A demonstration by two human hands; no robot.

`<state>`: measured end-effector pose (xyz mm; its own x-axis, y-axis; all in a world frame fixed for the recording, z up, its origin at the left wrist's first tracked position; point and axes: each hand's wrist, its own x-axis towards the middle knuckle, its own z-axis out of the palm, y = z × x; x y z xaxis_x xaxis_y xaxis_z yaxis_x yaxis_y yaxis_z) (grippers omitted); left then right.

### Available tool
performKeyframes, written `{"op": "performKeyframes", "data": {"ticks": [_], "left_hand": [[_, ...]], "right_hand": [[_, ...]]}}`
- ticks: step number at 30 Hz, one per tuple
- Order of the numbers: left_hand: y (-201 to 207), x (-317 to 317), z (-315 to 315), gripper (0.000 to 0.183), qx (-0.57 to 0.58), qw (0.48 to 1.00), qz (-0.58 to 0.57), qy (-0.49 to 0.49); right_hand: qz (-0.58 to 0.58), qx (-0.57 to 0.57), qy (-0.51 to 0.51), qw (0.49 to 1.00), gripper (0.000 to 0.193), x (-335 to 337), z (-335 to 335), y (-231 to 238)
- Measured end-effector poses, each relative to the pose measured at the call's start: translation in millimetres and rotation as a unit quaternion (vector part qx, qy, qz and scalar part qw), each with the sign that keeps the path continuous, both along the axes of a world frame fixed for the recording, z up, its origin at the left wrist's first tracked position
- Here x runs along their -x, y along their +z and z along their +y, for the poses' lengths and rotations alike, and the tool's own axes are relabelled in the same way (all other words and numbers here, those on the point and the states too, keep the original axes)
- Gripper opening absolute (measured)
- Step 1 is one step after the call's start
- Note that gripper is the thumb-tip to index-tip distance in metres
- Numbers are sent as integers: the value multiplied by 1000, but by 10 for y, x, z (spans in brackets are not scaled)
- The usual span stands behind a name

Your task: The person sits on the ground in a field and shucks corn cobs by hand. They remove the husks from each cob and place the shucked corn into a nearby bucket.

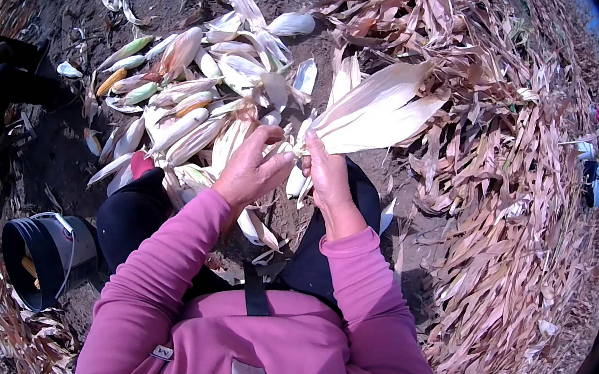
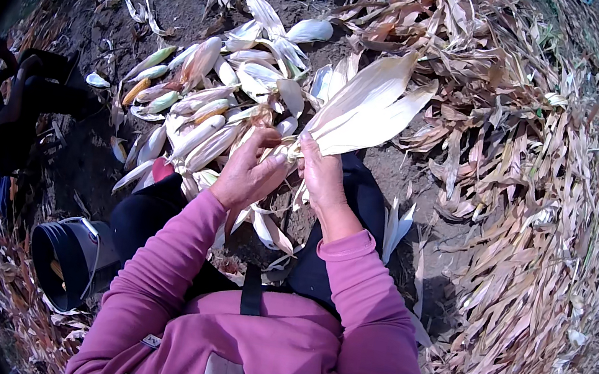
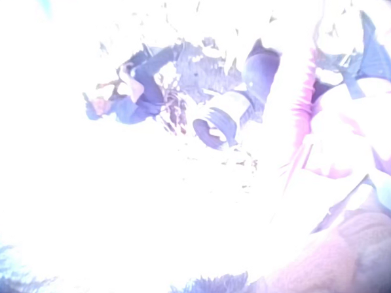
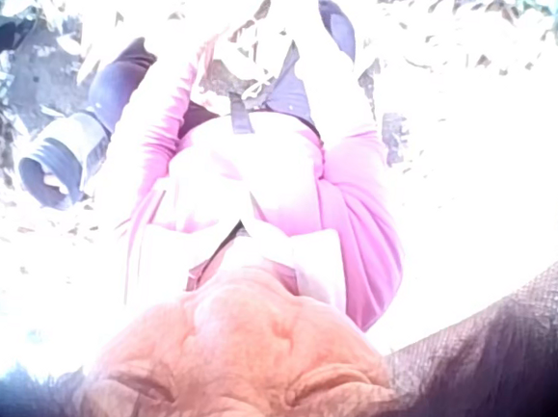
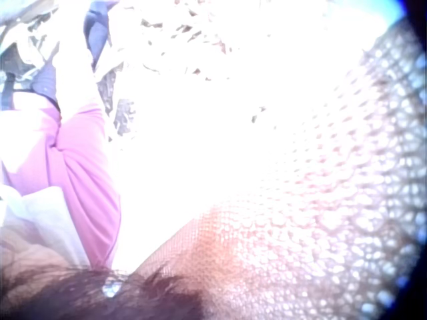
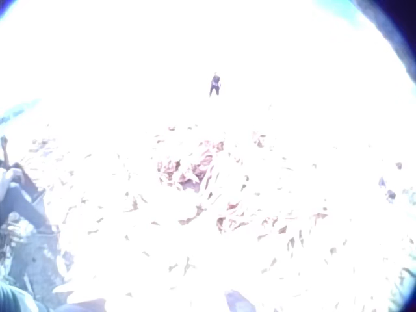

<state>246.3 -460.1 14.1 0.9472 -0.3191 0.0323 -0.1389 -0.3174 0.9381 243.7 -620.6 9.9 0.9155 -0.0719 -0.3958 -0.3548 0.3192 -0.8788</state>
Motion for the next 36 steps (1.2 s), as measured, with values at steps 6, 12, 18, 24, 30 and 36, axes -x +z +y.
{"op": "performKeyframes", "data": {"ticks": [6, 12, 18, 24, 30, 36], "left_hand": [[55, 99, -37, 61, -250, 954, -162, -3], [-75, 44, -14, 45, -132, 981, -143, 12], [-9, 28, -19, 39, -106, 989, -101, 10], [45, 17, -16, 39, -78, 996, -31, -25], [28, -53, 101, 36, 51, 989, 93, -102], [91, 12, 153, 30, 319, 876, 338, -128]], "right_hand": [[-13, 43, -18, 999, 16, -25, 195, 13], [1, -75, 14, 997, 16, -1, 193, 169], [-1, -16, 170, 985, 32, -9, 41, 190], [-6, -29, 190, 981, 37, -53, -17, 95], [-26, 47, 170, 984, 33, -37, -52, 93], [-28, -33, 197, 979, 26, 19, -94, 202]]}}
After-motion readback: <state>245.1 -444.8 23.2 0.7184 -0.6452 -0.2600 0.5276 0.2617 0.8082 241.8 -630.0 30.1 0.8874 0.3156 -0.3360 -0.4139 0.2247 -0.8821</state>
